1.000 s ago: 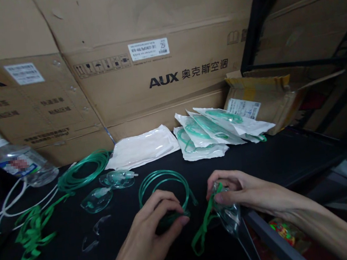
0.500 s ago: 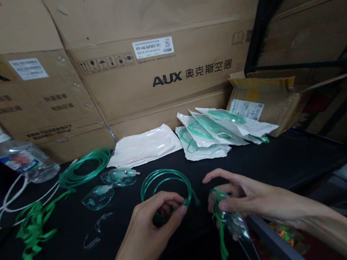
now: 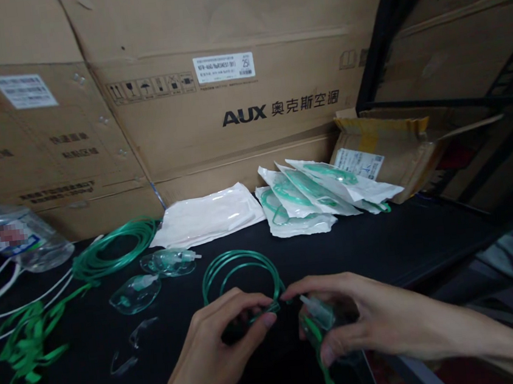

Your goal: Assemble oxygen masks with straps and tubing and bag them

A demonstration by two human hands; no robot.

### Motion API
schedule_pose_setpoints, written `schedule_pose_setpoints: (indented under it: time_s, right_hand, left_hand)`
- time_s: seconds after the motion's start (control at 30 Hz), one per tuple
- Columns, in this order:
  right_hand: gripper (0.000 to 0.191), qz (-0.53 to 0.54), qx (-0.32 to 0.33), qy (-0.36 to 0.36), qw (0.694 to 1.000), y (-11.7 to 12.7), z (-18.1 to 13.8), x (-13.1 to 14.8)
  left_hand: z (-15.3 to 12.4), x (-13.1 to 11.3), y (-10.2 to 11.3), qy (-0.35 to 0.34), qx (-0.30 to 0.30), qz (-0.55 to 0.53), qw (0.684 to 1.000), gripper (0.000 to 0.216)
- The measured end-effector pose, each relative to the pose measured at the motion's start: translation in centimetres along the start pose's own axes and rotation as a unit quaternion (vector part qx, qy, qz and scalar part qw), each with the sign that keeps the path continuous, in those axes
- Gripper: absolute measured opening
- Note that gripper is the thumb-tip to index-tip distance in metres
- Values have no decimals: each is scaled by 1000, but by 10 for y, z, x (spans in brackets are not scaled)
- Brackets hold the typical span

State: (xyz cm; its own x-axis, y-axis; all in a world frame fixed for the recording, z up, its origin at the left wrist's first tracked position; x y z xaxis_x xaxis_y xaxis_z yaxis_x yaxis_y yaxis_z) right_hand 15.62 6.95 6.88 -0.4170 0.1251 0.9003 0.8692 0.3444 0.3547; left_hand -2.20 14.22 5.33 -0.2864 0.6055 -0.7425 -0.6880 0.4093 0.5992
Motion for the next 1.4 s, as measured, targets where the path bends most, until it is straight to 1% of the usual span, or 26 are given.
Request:
schedule_pose_setpoints:
  time_s: [0.07,0.13,0.2,0.3,0.37,0.5,0.57,0.77,0.83,0.93,1.03,1.13,1.2,1.27,1.33,1.4]
  right_hand:
    - [67,-52,-30,-11,998,0,-7,-3]
    - [62,-111,-55,-30,992,1,-13,-7]
    - [57,-139,-68,-46,987,2,-16,-11]
    - [49,-131,-85,-10,988,5,-12,-4]
    - [40,-117,-79,12,990,5,-8,3]
    - [28,-103,-61,-11,993,0,-2,9]
    - [26,-96,-52,-16,994,-3,1,9]
    - [16,-53,-9,15,998,-9,7,11]
    - [18,-34,7,12,999,-10,6,11]
    - [31,-22,32,7,999,-11,2,13]
    - [42,-52,17,-2,999,-6,-1,13]
    - [49,-51,15,-35,998,-4,-3,7]
    - [51,-46,31,-38,998,-5,-5,6]
    - [52,-52,41,-26,997,-6,-6,9]
    - [51,-74,27,-17,997,-5,-7,11]
    - [46,-111,2,-8,994,-5,-9,13]
  left_hand:
    - [-1,0,1,-4,-5,-3,1000,13]
    - [0,-2,2,-14,-13,-8,1000,12]
    - [0,-5,4,-25,-19,-19,999,11]
    - [1,-8,4,-37,-17,-38,998,10]
    - [1,-9,4,-45,-15,-47,998,11]
    - [1,-13,4,-60,-13,-60,996,16]
    - [1,-14,3,-65,-8,-63,996,18]
    - [1,-22,3,-95,-3,-70,993,16]
    - [0,-24,3,-103,-2,-69,992,17]
    - [-1,-25,4,-111,-8,-59,992,20]
    - [-1,-27,5,-115,-12,-51,992,18]
    - [-1,-29,6,-123,-9,-49,991,14]
    - [-3,-31,6,-134,-3,-42,990,14]
    - [-4,-33,5,-150,3,-29,988,13]
    - [-5,-33,3,-158,15,-17,987,12]
    - [-5,-31,0,-151,29,-11,988,12]
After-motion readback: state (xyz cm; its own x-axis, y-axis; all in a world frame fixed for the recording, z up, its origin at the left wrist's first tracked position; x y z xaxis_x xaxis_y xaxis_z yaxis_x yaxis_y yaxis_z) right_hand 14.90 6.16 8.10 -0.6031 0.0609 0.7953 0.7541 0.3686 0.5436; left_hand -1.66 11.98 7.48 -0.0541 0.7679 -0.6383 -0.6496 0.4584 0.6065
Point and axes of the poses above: each hand's wrist, its own z-axis towards the middle knuckle, its own y-axis out of the back of the hand, x = y × z, the point moved 7 cm from there along z, towards the middle knuckle, and after that the axes turned 3 degrees about -z, right-handed, at the moved point
